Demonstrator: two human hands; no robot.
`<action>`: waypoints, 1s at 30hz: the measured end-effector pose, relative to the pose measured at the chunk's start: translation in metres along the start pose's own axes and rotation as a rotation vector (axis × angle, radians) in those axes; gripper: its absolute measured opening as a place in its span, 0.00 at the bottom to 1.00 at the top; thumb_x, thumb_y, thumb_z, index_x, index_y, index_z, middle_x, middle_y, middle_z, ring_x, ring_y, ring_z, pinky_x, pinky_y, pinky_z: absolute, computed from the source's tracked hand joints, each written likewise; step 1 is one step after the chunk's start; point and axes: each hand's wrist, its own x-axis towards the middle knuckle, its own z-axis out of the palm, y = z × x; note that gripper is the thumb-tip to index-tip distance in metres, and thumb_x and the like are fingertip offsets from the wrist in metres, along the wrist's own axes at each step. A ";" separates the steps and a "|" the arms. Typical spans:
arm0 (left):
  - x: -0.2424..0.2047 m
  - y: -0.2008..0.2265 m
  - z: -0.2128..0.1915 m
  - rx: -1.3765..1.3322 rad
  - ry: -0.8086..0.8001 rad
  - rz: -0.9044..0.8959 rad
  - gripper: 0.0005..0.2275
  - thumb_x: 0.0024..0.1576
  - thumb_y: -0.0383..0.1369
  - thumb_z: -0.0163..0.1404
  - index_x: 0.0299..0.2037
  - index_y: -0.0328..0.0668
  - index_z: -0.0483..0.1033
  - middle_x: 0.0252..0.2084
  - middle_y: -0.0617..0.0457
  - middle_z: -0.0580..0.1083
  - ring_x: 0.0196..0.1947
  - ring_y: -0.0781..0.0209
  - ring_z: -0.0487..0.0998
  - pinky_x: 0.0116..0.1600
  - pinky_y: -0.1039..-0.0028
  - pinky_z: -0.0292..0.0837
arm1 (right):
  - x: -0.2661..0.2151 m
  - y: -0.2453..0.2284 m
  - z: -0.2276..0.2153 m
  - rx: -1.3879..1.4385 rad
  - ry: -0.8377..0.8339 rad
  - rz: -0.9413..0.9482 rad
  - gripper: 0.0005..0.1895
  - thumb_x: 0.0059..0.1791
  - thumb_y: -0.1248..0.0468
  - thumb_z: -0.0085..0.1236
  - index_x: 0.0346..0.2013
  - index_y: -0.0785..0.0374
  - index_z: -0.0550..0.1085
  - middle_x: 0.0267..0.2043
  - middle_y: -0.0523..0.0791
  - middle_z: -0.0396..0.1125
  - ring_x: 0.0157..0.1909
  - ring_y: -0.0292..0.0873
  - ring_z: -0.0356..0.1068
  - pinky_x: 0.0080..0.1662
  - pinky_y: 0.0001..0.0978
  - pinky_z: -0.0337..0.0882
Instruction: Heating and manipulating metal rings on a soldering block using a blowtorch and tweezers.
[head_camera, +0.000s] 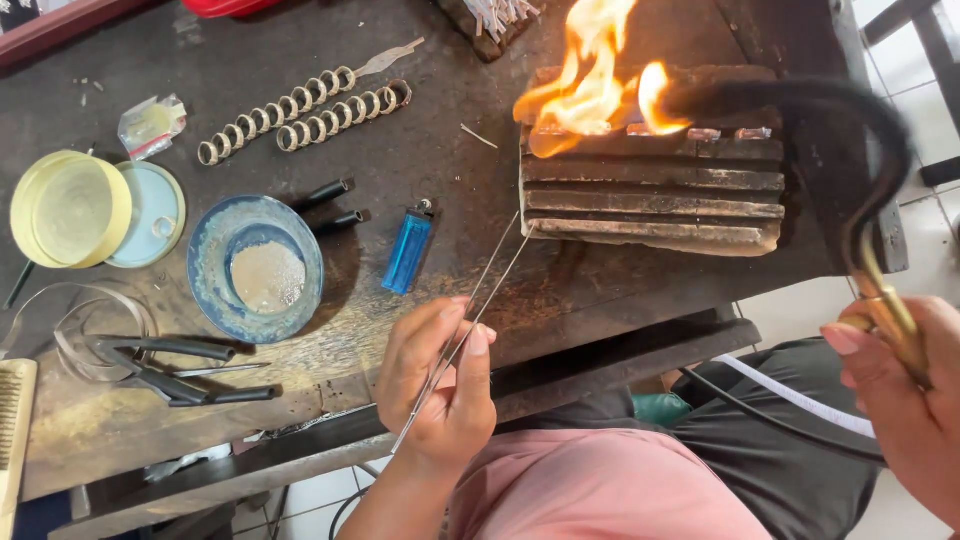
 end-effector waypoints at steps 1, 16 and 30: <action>0.002 0.000 -0.001 -0.001 -0.025 -0.011 0.07 0.52 0.24 0.45 0.40 0.36 0.66 0.37 0.41 0.70 0.25 0.62 0.74 0.31 0.81 0.75 | 0.000 0.009 0.002 0.077 0.064 0.082 0.10 0.50 0.63 0.43 0.38 0.70 0.65 0.20 0.51 0.57 0.20 0.43 0.54 0.25 0.32 0.57; 0.066 -0.010 0.022 0.021 -0.232 0.321 0.06 0.54 0.22 0.47 0.41 0.34 0.68 0.39 0.45 0.70 0.35 0.55 0.76 0.43 0.73 0.74 | -0.009 -0.005 0.015 0.177 0.141 0.117 0.10 0.56 0.63 0.38 0.38 0.69 0.62 0.24 0.49 0.58 0.25 0.43 0.60 0.31 0.29 0.59; 0.058 -0.019 0.029 0.037 -0.273 0.319 0.08 0.54 0.21 0.48 0.42 0.35 0.67 0.41 0.47 0.69 0.36 0.54 0.76 0.44 0.72 0.73 | -0.007 -0.020 0.017 0.084 0.136 0.093 0.10 0.54 0.65 0.41 0.38 0.72 0.63 0.22 0.52 0.59 0.22 0.46 0.60 0.29 0.33 0.62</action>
